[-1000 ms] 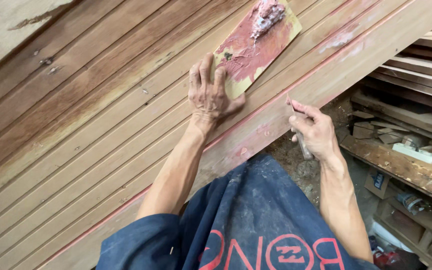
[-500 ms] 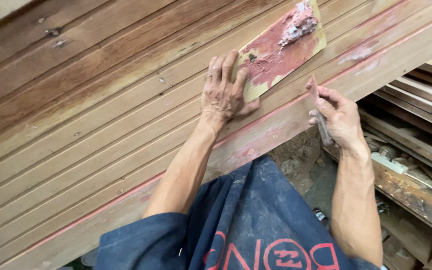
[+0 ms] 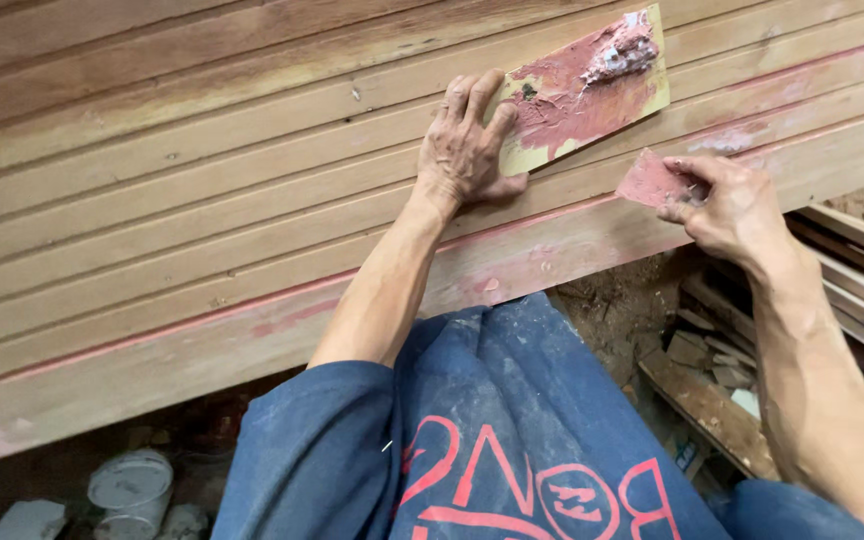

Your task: The person applies pink filler into the grooves of a wooden panel using a putty knife and a smaller scraper. They repeatedly scoop filler from a board and spread it along the grooves, working across the panel surface.

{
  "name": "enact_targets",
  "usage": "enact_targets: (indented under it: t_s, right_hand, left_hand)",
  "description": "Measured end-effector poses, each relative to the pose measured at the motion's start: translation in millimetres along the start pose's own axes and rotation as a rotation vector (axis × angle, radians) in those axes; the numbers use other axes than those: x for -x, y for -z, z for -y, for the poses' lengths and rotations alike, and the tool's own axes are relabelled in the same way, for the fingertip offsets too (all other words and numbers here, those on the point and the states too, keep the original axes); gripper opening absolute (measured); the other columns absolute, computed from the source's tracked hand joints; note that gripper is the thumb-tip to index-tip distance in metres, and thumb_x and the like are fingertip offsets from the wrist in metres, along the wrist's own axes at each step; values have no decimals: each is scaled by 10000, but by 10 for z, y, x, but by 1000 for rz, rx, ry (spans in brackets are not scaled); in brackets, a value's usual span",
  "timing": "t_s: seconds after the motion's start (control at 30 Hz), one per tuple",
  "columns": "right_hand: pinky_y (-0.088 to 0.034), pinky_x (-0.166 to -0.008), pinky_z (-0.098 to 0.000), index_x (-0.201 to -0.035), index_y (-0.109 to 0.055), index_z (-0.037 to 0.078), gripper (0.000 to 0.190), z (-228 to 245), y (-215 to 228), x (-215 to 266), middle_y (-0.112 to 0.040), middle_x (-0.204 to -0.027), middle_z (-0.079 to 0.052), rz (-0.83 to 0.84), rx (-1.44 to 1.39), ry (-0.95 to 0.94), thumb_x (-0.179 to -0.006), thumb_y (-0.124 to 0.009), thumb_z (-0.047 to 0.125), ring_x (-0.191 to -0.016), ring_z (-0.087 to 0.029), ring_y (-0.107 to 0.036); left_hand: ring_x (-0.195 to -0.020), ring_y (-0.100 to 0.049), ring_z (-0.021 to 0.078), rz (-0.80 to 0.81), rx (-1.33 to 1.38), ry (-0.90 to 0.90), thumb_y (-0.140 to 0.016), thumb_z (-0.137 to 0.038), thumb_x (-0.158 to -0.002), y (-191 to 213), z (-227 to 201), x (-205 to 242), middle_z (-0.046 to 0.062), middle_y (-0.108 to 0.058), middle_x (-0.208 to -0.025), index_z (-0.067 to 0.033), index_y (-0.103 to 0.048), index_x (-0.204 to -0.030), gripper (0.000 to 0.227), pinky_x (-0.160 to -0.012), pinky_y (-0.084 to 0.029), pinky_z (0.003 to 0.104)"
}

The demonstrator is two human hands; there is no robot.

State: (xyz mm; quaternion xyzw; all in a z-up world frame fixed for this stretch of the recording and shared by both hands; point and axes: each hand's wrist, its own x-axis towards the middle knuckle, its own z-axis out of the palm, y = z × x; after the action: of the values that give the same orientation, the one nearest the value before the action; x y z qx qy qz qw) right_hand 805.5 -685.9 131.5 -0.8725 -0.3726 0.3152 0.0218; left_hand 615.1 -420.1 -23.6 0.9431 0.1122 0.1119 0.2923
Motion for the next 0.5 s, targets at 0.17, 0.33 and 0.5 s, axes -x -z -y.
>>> enact_targets:
  t_s: [0.17, 0.33, 0.5]
  right_hand:
    - [-514, -901, -415, -1136, -759, 231, 287, -66, 236, -365, -737, -1074, -22, 133, 817, 341, -876, -665, 159, -1024, -223, -656]
    - [-451, -870, -413, -982, -747, 196, 187, 117, 76, -534, -727, -987, -65, 208, 1099, 565, -957, -563, 220, -928, -207, -645]
    - [-433, -867, -430, -896, -750, 165, 213, 216, -90, -482, -710, -946, -61, 136, 1182, 779, -960, -568, 256, -994, -220, -628]
  left_hand:
    - [-1354, -372, 440, -46, -80, 103, -885, -579, -567, -99, -111, 128, 205, -417, -1459, -107, -583, -1210, 853, -1160, -327, 554]
    - [-1383, -387, 433, -177, -147, 226, -921, -566, -560, -164, -237, 377, 216, -421, -1479, -76, -559, -1245, 917, -1185, -316, 570]
    - [-1427, -382, 405, -288, -200, 420, -922, -521, -543, -281, -463, 562, 170, -409, -1532, -111, -542, -1256, 905, -1202, -312, 555]
